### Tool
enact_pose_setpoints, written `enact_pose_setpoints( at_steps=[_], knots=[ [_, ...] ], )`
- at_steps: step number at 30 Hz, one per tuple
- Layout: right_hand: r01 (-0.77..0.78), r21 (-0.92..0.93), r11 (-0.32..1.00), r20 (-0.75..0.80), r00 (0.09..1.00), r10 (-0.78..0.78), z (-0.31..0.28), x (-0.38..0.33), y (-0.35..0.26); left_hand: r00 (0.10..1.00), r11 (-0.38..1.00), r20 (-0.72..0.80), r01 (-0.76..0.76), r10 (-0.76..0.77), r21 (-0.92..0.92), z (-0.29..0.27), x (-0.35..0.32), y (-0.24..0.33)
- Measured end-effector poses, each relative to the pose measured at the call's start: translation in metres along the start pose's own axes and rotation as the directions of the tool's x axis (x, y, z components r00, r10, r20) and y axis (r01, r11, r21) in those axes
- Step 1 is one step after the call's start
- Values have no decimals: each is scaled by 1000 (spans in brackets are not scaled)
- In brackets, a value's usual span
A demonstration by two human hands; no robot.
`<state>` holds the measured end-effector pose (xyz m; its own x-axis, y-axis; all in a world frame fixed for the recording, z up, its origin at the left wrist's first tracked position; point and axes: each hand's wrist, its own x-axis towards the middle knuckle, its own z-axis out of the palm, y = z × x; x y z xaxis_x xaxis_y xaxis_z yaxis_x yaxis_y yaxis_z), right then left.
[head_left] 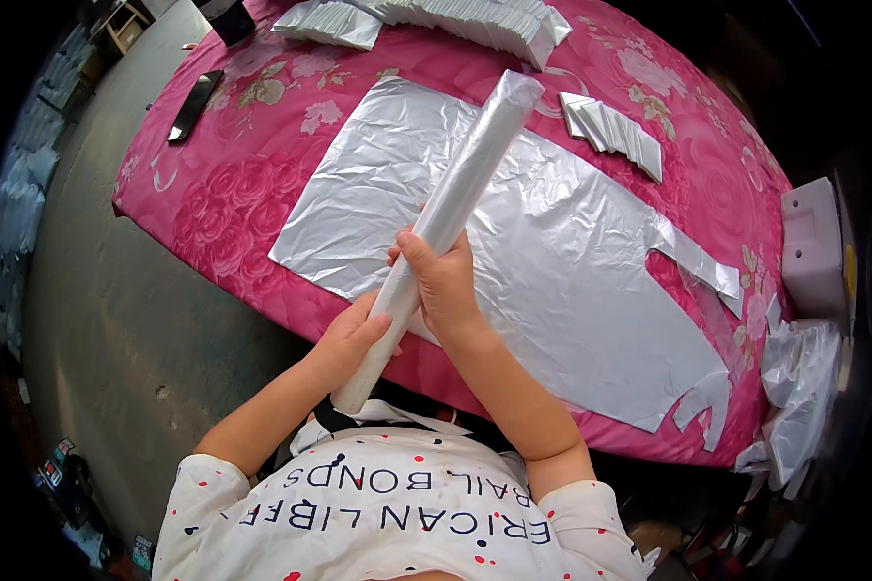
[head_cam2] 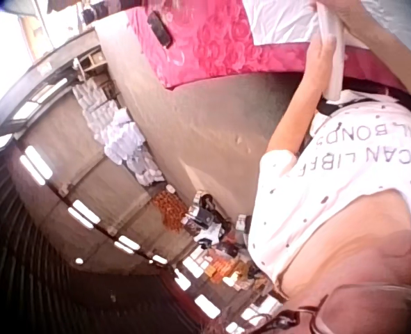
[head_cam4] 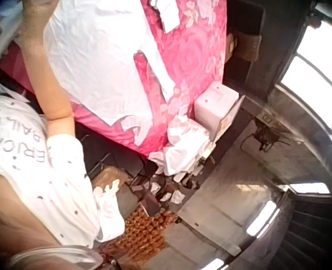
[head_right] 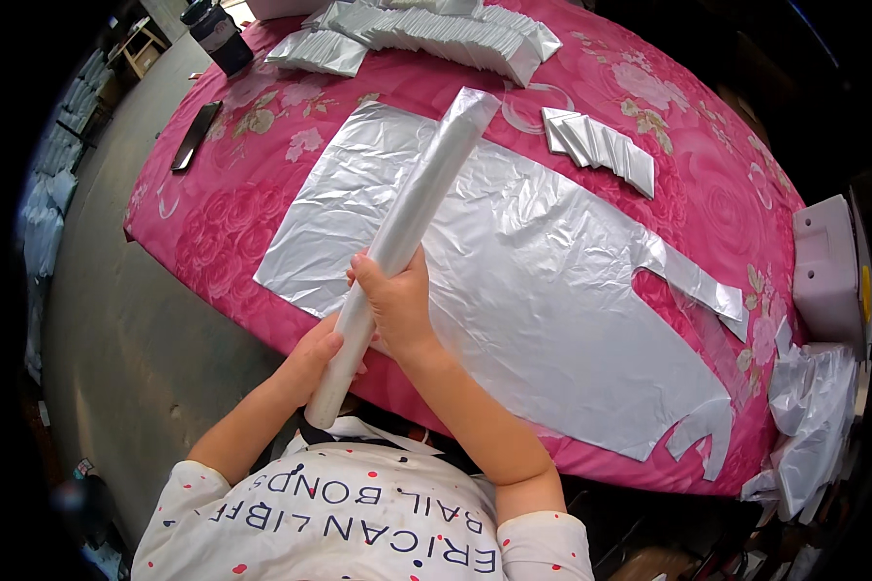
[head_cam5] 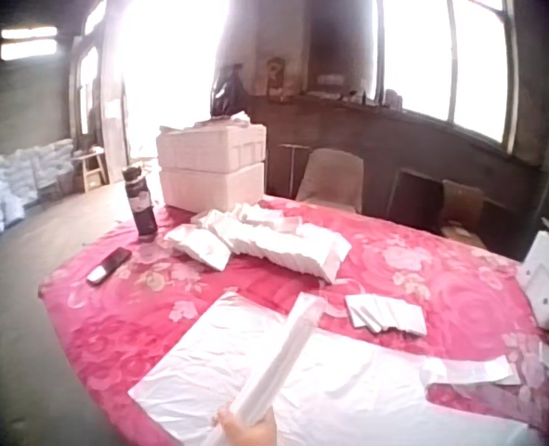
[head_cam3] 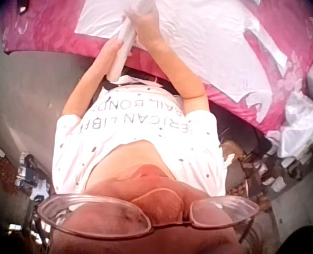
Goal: The person wraps small white rectangular items in clear plastic film on a pink floral tablecloth. They unroll the film, place an item, fold the film around it, and set the wrapped unit aside. The process repeats with multiple items.
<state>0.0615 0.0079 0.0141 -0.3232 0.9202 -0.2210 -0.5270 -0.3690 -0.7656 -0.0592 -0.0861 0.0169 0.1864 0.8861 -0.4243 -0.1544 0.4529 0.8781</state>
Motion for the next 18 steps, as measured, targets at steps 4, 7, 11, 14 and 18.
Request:
enact_pose_setpoints(
  at_steps=[4, 7, 11, 14, 18],
  knots=[
    [-50, 67, 997, -14, 999, 51, -9, 2, -10, 974, 975, 57, 220, -218, -35, -4, -3, 1],
    [-8, 152, 988, -63, 998, 17, -37, 22, -39, 918, 924, 129, 381, -374, -38, -12, -10, -5],
    [94, 23, 995, -195, 977, -87, -95, 48, -74, 873, 891, 189, 454, -451, 27, -25, -33, -24],
    [96, -178, 979, -223, 966, -135, -127, 52, -92, 860, 881, 202, 471, -470, 43, -27, -39, -24],
    [-53, -498, 866, -166, 985, -36, -132, 44, -108, 859, 880, 194, 471, -473, 61, -32, -45, -31]
  ],
)
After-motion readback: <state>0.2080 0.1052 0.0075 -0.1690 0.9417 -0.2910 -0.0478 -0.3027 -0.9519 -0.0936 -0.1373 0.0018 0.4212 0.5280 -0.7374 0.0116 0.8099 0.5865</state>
